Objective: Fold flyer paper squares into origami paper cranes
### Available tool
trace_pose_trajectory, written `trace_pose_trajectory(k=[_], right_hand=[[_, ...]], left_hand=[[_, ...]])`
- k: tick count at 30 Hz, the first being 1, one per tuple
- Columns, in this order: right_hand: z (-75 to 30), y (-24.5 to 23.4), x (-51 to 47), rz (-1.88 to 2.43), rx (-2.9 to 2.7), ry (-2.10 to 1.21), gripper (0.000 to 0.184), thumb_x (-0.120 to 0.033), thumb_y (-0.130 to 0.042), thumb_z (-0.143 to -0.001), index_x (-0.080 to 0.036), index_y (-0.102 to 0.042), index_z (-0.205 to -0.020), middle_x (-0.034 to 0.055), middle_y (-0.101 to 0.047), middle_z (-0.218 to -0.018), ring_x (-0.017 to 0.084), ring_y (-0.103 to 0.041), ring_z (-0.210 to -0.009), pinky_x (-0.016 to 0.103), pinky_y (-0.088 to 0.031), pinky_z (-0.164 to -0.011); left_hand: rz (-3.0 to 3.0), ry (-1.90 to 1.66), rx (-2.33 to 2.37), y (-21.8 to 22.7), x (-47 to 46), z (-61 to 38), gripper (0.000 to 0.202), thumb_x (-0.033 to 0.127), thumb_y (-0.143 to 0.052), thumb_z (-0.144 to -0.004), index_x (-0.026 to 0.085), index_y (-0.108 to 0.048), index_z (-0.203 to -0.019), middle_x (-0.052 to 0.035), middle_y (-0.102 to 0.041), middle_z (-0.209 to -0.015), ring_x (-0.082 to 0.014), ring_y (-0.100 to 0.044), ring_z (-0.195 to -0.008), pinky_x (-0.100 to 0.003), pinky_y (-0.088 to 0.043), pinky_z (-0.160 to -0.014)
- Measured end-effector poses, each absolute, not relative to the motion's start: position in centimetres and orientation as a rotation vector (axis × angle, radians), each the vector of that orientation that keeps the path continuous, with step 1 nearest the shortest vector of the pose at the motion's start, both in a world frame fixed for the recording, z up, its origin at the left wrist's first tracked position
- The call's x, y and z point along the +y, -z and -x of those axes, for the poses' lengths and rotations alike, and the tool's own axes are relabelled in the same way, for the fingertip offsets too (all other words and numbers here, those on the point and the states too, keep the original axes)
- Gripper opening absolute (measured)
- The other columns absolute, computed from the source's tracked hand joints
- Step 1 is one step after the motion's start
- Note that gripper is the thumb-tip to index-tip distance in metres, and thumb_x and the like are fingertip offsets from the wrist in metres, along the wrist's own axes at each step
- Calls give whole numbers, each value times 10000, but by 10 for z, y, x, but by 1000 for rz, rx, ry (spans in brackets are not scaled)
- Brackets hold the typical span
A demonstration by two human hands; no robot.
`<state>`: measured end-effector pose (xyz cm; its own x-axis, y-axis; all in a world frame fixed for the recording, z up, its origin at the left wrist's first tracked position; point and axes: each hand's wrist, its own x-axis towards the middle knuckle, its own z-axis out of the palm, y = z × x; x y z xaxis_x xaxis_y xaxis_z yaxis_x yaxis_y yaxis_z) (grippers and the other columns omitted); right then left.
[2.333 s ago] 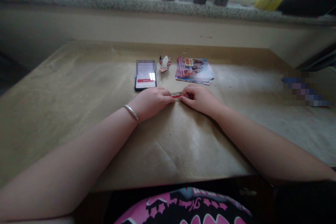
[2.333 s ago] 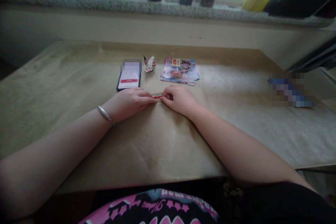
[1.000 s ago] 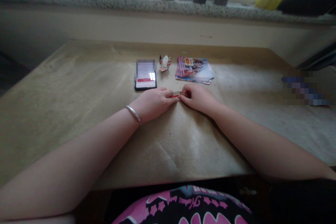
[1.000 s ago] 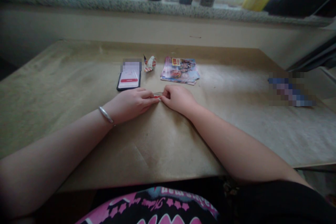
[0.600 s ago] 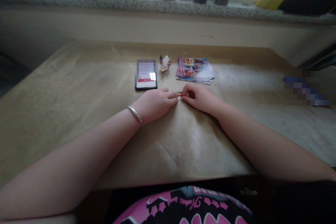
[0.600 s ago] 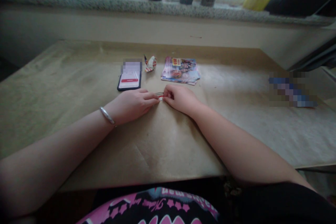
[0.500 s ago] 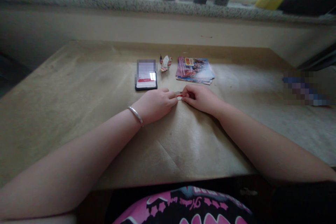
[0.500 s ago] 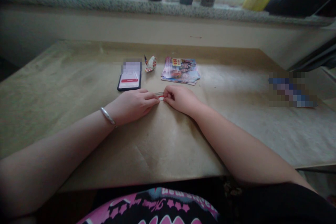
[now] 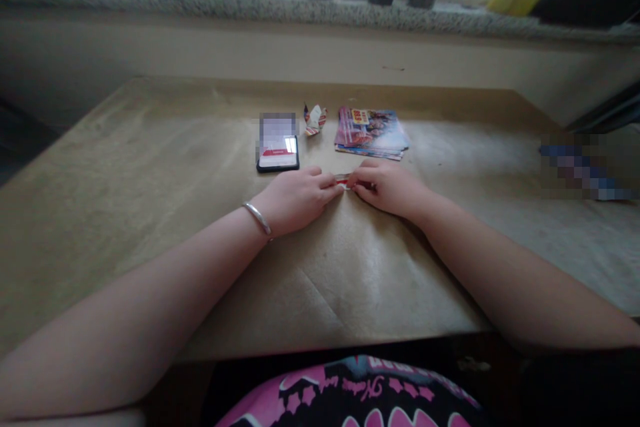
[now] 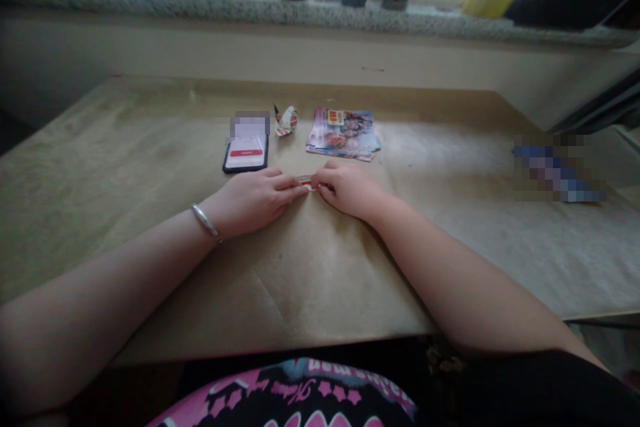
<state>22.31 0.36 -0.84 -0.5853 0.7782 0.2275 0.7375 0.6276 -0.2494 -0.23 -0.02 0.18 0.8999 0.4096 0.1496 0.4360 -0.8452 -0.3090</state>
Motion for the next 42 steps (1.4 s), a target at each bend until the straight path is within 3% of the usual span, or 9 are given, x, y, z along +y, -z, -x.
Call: trace_pose_trajectory(k=[12, 18, 28, 33, 42], right_hand=[[-224, 8, 6, 1220, -2541, -164, 217, -165, -528, -783, -169, -734, -853, 70, -666, -823, 163, -571, -707, 266, -416, -673], [-224, 12, 6, 1235, -2490, -211, 237, -166, -538, -772, -138, -702, -942, 68, -667, -804, 160, -576, -703, 260, -430, -676], [-223, 13, 5, 1317, -2395, -290, 199, -136, -567, -725, -139, -728, -843, 55, -653, -747, 141, -555, -649, 243, -425, -631], [-223, 7, 1, 1196, -2512, -157, 185, -148, -533, -771, -154, -716, -794, 72, -655, -767, 165, -565, -702, 263, -420, -660], [-226, 7, -1, 1055, -2600, -15, 233, -189, -507, -858, -188, -736, -901, 71, -696, -870, 180, -612, -786, 282, -436, -710]], left_hand=[[2772, 111, -702, -3, -1, 3, 375, 172, -496, -908, 180, -609, -1266, -61, -671, -1063, -200, -588, -886, -313, -482, -782], [2782, 148, -730, -3, -1, 3, 356, 176, -472, -924, 200, -618, -1247, -50, -674, -1044, -192, -589, -885, -297, -477, -764], [2774, 117, -754, -2, -2, 1, 364, 177, -449, -928, 185, -608, -1256, -59, -672, -1047, -202, -581, -869, -311, -478, -751], [2769, 100, -745, -1, -2, 0, 370, 167, -449, -924, 176, -604, -1261, -67, -663, -1065, -199, -573, -864, -314, -467, -750], [2767, 75, -738, -3, -1, -1, 376, 172, -462, -917, 160, -606, -1264, -69, -661, -1057, -203, -566, -866, -316, -464, -755]])
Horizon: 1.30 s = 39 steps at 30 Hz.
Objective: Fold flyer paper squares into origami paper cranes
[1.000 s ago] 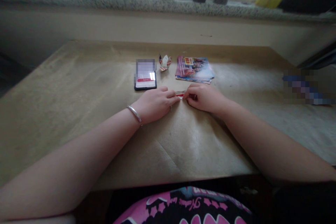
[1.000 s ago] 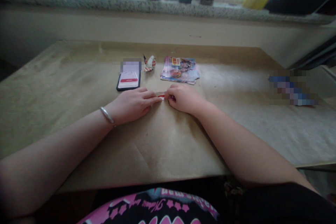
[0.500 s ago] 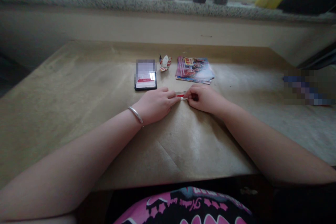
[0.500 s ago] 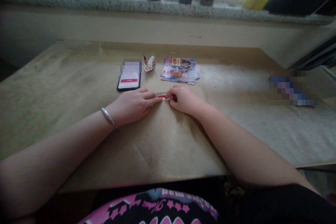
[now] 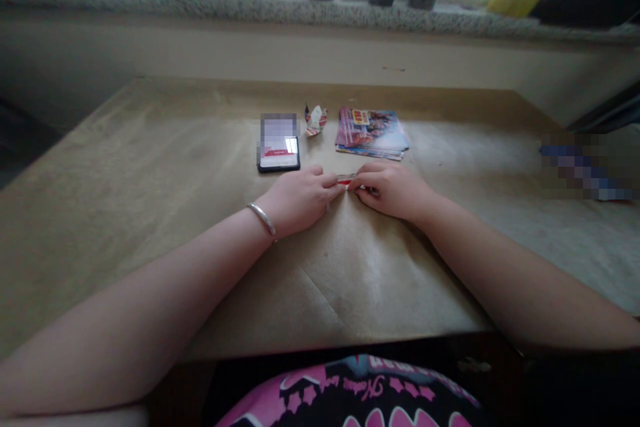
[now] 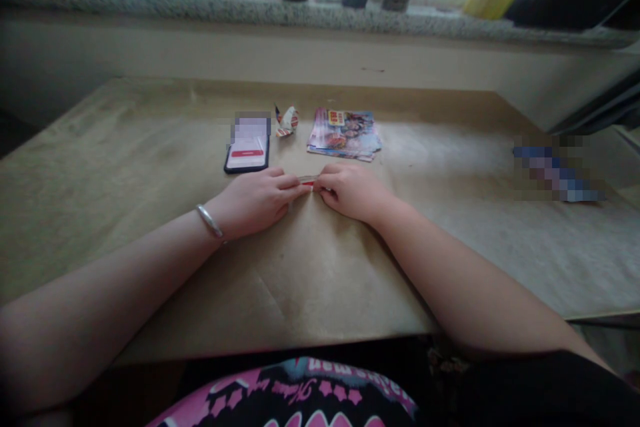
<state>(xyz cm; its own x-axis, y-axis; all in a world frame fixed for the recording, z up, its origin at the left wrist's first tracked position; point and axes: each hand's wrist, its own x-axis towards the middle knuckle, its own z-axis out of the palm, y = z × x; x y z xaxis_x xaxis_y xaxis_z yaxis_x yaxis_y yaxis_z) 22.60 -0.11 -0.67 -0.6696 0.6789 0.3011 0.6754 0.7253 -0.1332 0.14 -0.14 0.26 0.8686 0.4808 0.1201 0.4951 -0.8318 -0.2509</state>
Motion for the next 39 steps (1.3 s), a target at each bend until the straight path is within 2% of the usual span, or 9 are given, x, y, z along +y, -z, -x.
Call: trace_pose_trajectory(k=[7, 16, 22, 33, 39], right_hand=[[-224, 6, -1, 1101, -2608, -17, 250, -166, -516, -836, -179, -745, -933, 83, -699, -895, 195, -620, -805, 294, -441, -714], [-226, -7, -2, 1225, -2719, 79, 263, -202, -504, -842, -225, -754, -921, 43, -721, -938, 184, -623, -787, 288, -378, -635], [-227, -11, -5, 1291, -2725, 91, 255, -206, -505, -832, -225, -753, -886, 40, -725, -937, 177, -619, -739, 292, -346, -599], [-234, -10, 0, 1175, -2787, 54, 259, -172, -509, -801, -208, -759, -858, 56, -724, -885, 173, -612, -724, 285, -381, -644], [-235, -3, -1, 1183, -2645, 15, 250, -173, -513, -801, -190, -756, -855, 66, -711, -835, 182, -593, -730, 295, -409, -677]], left_hand=[[2777, 65, -740, -1, -2, -1, 427, 152, -452, -915, 174, -561, -1327, -62, -660, -1114, -192, -557, -868, -311, -462, -750], [2777, 83, -748, -3, -2, -1, 367, 166, -470, -906, 168, -604, -1248, -70, -657, -1070, -193, -555, -853, -310, -446, -713], [2785, 37, -732, -3, -1, -1, 371, 168, -457, -911, 163, -599, -1254, -68, -659, -1082, -195, -564, -867, -318, -452, -747], [2776, 40, -733, -4, -2, 1, 388, 175, -464, -913, 184, -586, -1281, -52, -660, -1117, -194, -564, -872, -312, -457, -752], [2777, 72, -700, -3, -1, 0, 386, 152, -450, -913, 166, -597, -1270, -68, -668, -1081, -189, -567, -855, -314, -459, -753]])
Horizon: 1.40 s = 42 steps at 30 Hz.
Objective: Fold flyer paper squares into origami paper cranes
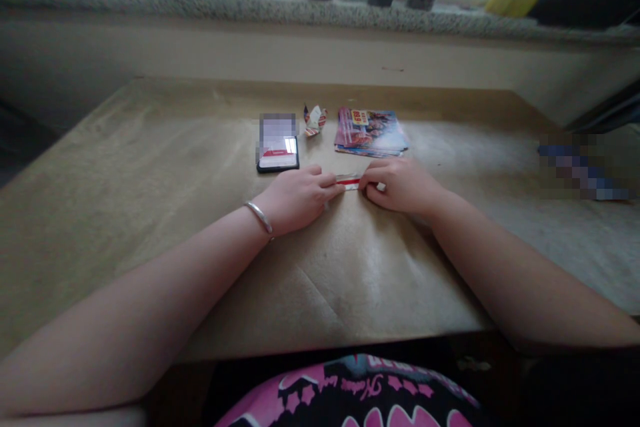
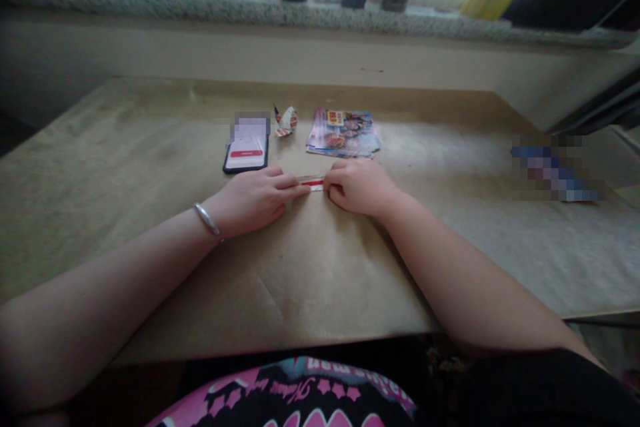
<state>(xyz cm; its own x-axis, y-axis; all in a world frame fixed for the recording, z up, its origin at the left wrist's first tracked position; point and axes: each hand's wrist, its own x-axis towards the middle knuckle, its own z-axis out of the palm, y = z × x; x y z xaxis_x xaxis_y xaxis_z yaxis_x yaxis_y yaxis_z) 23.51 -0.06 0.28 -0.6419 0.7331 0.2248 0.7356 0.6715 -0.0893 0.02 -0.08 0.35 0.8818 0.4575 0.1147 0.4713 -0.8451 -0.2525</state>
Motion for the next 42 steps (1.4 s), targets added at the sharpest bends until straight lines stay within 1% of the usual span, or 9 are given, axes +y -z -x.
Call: trace_pose_trajectory(k=[3, 6, 10, 15, 22, 29, 32, 37, 42], right_hand=[[-232, 3, 0, 1035, -2626, 23, 260, -177, -505, -841, -192, -756, -906, 76, -717, -874, 202, -586, -831, 313, -430, -761], [-229, 6, 0, 956, -2652, 26, 265, -168, -500, -856, -189, -755, -925, 74, -722, -905, 199, -579, -853, 314, -440, -799], [-225, 5, -4, 1012, -2697, 81, 279, -185, -492, -875, -192, -747, -989, 83, -708, -913, 201, -572, -847, 316, -424, -767], [-218, 4, -10, 1096, -2744, 173, 322, -224, -477, -892, -245, -708, -1116, 74, -686, -961, 199, -568, -850, 306, -369, -683], [-212, 3, -11, 1171, -2727, 189, 295, -215, -494, -872, -222, -717, -1065, 82, -669, -957, 207, -559, -850, 308, -351, -659], [-208, 7, -7, 1106, -2702, 81, 277, -189, -466, -891, -155, -697, -1040, 112, -667, -1038, 221, -562, -936, 315, -408, -774], [-206, 11, -5, 1164, -2629, 40, 256, -246, -462, -920, -158, -691, -996, 104, -664, -999, 209, -565, -901, 306, -406, -755], [-204, 11, -4, 1171, -2613, 50, 291, -279, -443, -951, -205, -698, -1070, 88, -666, -993, 200, -570, -890, 295, -376, -708], [-201, 9, -8, 1282, -2598, 114, 269, -274, -479, -923, -207, -723, -1015, 77, -669, -925, 189, -568, -822, 296, -339, -658]], left_hand=[[2832, 97, -689, -1, 5, 4, 411, 154, -469, -899, 177, -586, -1292, -69, -674, -1075, -183, -576, -884, -307, -467, -793], [2946, 198, -681, 1, 14, 12, 414, 153, -487, -884, 225, -603, -1275, -43, -688, -1111, -179, -584, -951, -295, -478, -850], [3021, 270, -655, 1, 20, 20, 342, 139, -477, -899, 207, -667, -1175, -43, -709, -1127, -169, -605, -968, -296, -488, -890], [2984, 286, -648, 3, 19, 20, 350, 166, -474, -908, 211, -655, -1205, -51, -706, -1139, -176, -621, -980, -310, -505, -889], [2968, 242, -614, 2, 20, 19, 344, 147, -478, -896, 184, -649, -1193, -63, -694, -1158, -186, -614, -989, -317, -512, -883], [2963, 328, -655, 5, 20, 19, 278, 167, -485, -899, 170, -674, -1103, -75, -707, -1073, -177, -633, -931, -300, -514, -848], [2959, 359, -685, 5, 20, 19, 252, 202, -488, -914, 166, -680, -1074, -75, -712, -1032, -172, -646, -905, -293, -517, -832], [2942, 327, -640, 3, 20, 19, 253, 199, -479, -919, 172, -685, -1064, -66, -720, -1027, -176, -650, -929, -296, -516, -844], [2900, 293, -623, 2, 20, 18, 273, 208, -472, -921, 187, -677, -1101, -53, -717, -1058, -177, -648, -928, -296, -518, -834]])
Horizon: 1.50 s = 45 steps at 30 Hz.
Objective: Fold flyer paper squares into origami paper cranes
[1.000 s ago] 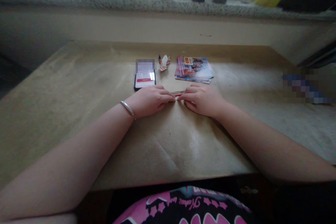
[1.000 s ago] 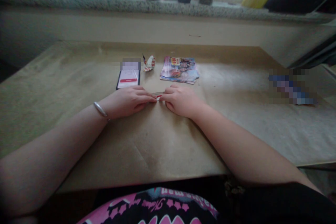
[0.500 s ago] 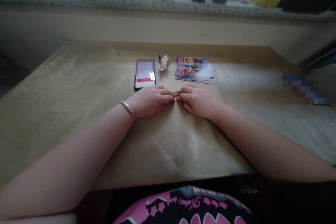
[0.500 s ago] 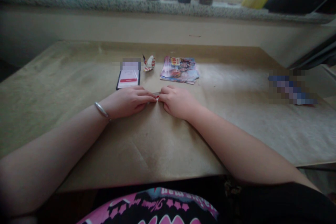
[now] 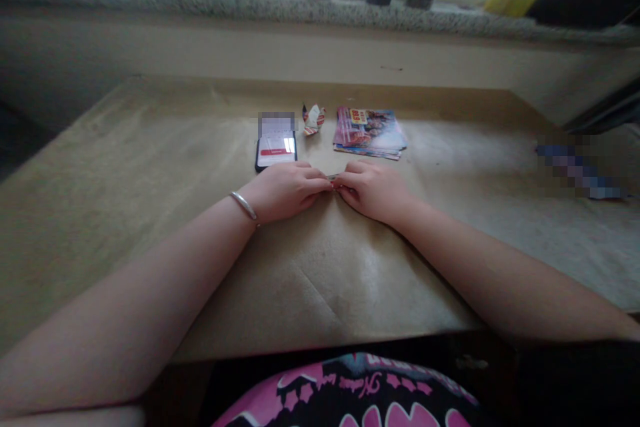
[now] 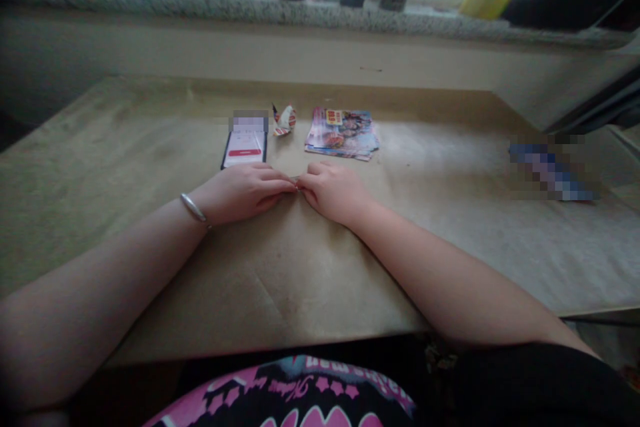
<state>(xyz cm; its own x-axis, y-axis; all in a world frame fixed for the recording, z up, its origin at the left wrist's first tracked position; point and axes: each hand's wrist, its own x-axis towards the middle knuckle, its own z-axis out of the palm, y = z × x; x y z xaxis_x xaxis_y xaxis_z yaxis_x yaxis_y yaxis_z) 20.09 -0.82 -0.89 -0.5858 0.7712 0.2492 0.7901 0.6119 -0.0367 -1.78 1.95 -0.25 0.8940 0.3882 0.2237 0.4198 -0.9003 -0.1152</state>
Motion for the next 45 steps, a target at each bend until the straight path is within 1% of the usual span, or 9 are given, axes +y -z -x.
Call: trace_pose_trajectory(k=[6, 14, 19, 22, 29, 33, 38, 42, 45], right_hand=[[-197, 8, -10, 1335, -2567, 127, 262, -282, -483, -909, -191, -726, -941, 70, -669, -907, 188, -582, -826, 298, -323, -636], [-198, 6, -10, 1333, -2584, 124, 252, -279, -486, -912, -196, -724, -922, 58, -673, -902, 181, -584, -824, 294, -320, -628], [-200, 5, -10, 1331, -2612, 141, 268, -279, -475, -923, -188, -727, -936, 63, -669, -901, 185, -584, -827, 296, -329, -639], [-202, 3, -10, 1329, -2635, 132, 275, -274, -472, -927, -190, -733, -950, 66, -667, -903, 187, -582, -833, 296, -332, -636], [-208, 0, -13, 1300, -2706, 126, 283, -230, -474, -931, -215, -738, -1032, 66, -681, -965, 187, -589, -854, 292, -349, -656], [-213, -3, -13, 1307, -2732, 129, 280, -226, -478, -923, -211, -747, -1000, 68, -687, -977, 186, -595, -848, 293, -359, -667], [-221, -7, -13, 1356, -2737, 129, 270, -225, -493, -894, -218, -760, -933, 50, -689, -925, 183, -613, -819, 291, -363, -655], [-223, -11, -14, 1364, -2752, 143, 276, -233, -488, -885, -226, -762, -914, 45, -700, -945, 178, -624, -819, 285, -363, -642], [-221, -14, -16, 1417, -2746, 162, 278, -240, -489, -871, -224, -761, -922, 48, -705, -952, 184, -631, -813, 288, -358, -623]], left_hand=[[2898, 248, -638, 2, 17, 15, 282, 196, -466, -922, 192, -683, -1101, -52, -710, -1074, -184, -642, -954, -303, -518, -846], [2902, 127, -569, -3, 19, 13, 251, 131, -511, -901, 172, -684, -1078, -65, -710, -1065, -184, -626, -932, -293, -499, -810], [2880, 19, -607, -11, 16, 10, 205, 81, -529, -886, 156, -695, -981, -50, -716, -919, -182, -621, -860, -279, -472, -721], [2881, 1, -633, -12, 15, 10, 197, 69, -544, -877, 153, -696, -970, -46, -718, -903, -183, -621, -847, -281, -469, -711], [2914, 49, -623, -8, 17, 15, 206, 93, -521, -900, 159, -695, -990, -55, -723, -1029, -175, -641, -924, -281, -493, -806], [2917, 16, -651, -8, 17, 16, 201, 108, -521, -898, 155, -692, -993, -56, -723, -1049, -179, -649, -934, -284, -502, -826], [2938, 58, -685, -9, 15, 18, 220, 114, -501, -878, 157, -698, -968, -61, -725, -1035, -174, -657, -922, -285, -505, -842], [2931, 115, -824, -10, 10, 16, 221, 129, -511, -854, 166, -695, -970, -61, -721, -991, -180, -658, -885, -296, -511, -811], [2871, 136, -881, -9, 6, 13, 237, 159, -508, -864, 153, -681, -1025, -72, -708, -974, -194, -648, -859, -301, -509, -764]])
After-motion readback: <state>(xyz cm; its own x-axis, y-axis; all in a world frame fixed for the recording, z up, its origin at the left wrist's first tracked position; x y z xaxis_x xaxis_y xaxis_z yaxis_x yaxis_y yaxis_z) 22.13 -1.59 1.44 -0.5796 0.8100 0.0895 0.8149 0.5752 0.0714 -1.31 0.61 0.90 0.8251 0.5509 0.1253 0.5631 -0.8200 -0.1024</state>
